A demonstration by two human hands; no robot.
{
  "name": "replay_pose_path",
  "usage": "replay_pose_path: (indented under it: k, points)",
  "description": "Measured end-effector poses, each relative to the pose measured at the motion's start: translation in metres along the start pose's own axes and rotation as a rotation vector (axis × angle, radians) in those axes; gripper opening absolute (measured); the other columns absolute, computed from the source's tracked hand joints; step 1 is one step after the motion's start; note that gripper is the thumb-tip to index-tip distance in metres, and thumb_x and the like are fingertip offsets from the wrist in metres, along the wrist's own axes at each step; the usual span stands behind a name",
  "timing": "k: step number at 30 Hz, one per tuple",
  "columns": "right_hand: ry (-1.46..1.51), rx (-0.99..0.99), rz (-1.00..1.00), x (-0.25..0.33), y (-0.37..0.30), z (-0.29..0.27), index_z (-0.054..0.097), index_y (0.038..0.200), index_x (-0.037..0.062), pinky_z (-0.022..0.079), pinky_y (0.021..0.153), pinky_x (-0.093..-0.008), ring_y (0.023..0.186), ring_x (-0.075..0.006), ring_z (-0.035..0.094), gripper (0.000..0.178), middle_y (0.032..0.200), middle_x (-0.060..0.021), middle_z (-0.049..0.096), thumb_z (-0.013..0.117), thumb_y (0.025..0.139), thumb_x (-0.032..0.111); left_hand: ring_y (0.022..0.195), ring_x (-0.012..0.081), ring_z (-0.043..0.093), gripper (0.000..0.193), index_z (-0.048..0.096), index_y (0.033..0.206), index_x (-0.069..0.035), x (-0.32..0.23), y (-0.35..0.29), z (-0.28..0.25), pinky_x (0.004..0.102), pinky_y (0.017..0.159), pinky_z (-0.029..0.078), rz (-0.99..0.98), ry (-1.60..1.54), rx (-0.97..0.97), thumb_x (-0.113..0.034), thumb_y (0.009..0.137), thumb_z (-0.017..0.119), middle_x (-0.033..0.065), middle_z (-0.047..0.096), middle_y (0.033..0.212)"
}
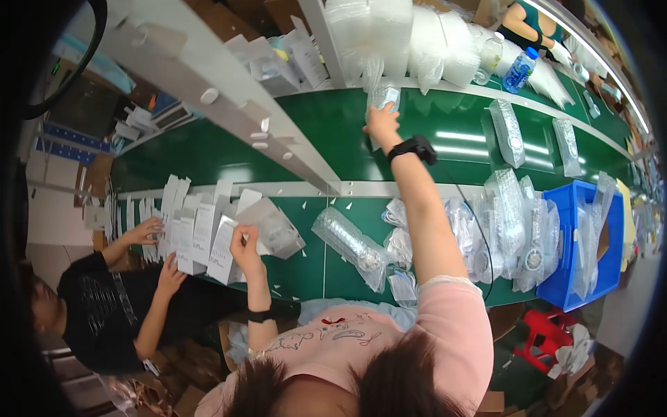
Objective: The person packs items by hand, placing a small plastic bag into a white box and then a larger bubble-wrapped item into a larger white box. They repeat this process multiple times, setting the completed boxes aside on the green table.
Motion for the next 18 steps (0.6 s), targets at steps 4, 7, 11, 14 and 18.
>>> replay_pose_path:
  k: [4, 7, 11, 14, 18]
  points:
    - [0.186, 0.02, -0.309, -0.043, -0.035, -0.053, 0.057, 0.104, 0.0144, 0.045, 0.081, -0.0403, 0.095, -0.0353, 0.052, 0.047, 0.108, -0.0175, 0.05, 0.068, 0.059, 0.025, 0.073, 0.0086, 0.041, 0.008, 0.053, 0.074, -0.002, 0.011, 0.016, -0.006, 0.0202, 0.069, 0.032, -0.105, -0.053, -0.028, -0.001, 0.074, 0.061, -0.0013, 0.051, 0.078]
    - [0.108, -0.059, -0.349, -0.075, -0.136, -0.118, 0.054, 0.102, 0.0119, 0.038, 0.089, -0.0415, 0.105, -0.0408, 0.043, 0.049, 0.122, -0.0208, 0.041, 0.066, 0.054, 0.016, 0.073, 0.0087, 0.042, 0.006, 0.054, 0.074, -0.002, 0.009, 0.037, -0.005, 0.0206, 0.069, 0.033, -0.081, -0.118, -0.015, -0.001, 0.075, 0.061, -0.001, 0.052, 0.077]
    - [-0.015, 0.13, -0.194, -0.146, -0.252, -0.132, 0.054, 0.102, 0.0141, 0.036, 0.092, -0.0436, 0.111, -0.0433, 0.037, 0.053, 0.13, -0.02, 0.033, 0.069, 0.051, 0.011, 0.074, 0.0087, 0.043, 0.006, 0.055, 0.074, 0.0, -0.006, 0.058, 0.018, 0.021, 0.068, 0.033, -0.004, -0.138, 0.071, -0.002, 0.075, 0.06, -0.0007, 0.053, 0.077]
    - [-0.19, 0.272, -0.032, -0.164, -0.312, -0.099, 0.053, 0.107, 0.0165, 0.035, 0.093, -0.0427, 0.113, -0.0439, 0.036, 0.058, 0.132, -0.0187, 0.03, 0.072, 0.053, 0.012, 0.076, 0.0115, 0.048, 0.008, 0.055, 0.075, 0.001, 0.004, 0.066, 0.032, 0.0236, 0.071, 0.037, -0.018, -0.064, 0.159, -0.004, 0.075, 0.061, 0.0033, 0.056, 0.08]
    - [-0.298, 0.105, -0.057, -0.121, -0.327, -0.116, 0.049, 0.115, 0.0173, 0.034, 0.095, -0.0418, 0.117, -0.0422, 0.034, 0.062, 0.134, -0.0175, 0.028, 0.072, 0.058, 0.012, 0.077, 0.0135, 0.05, 0.009, 0.055, 0.076, 0.002, 0.003, 0.062, 0.041, 0.0244, 0.071, 0.038, -0.002, -0.018, 0.236, -0.004, 0.075, 0.061, 0.0066, 0.059, 0.083]
Point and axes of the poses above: each hand's wrist, its own y-axis towards the middle knuckle, its own z-axis out of the palm, x = y × z, the point moved 8 cm from there along y, towards the middle knuckle
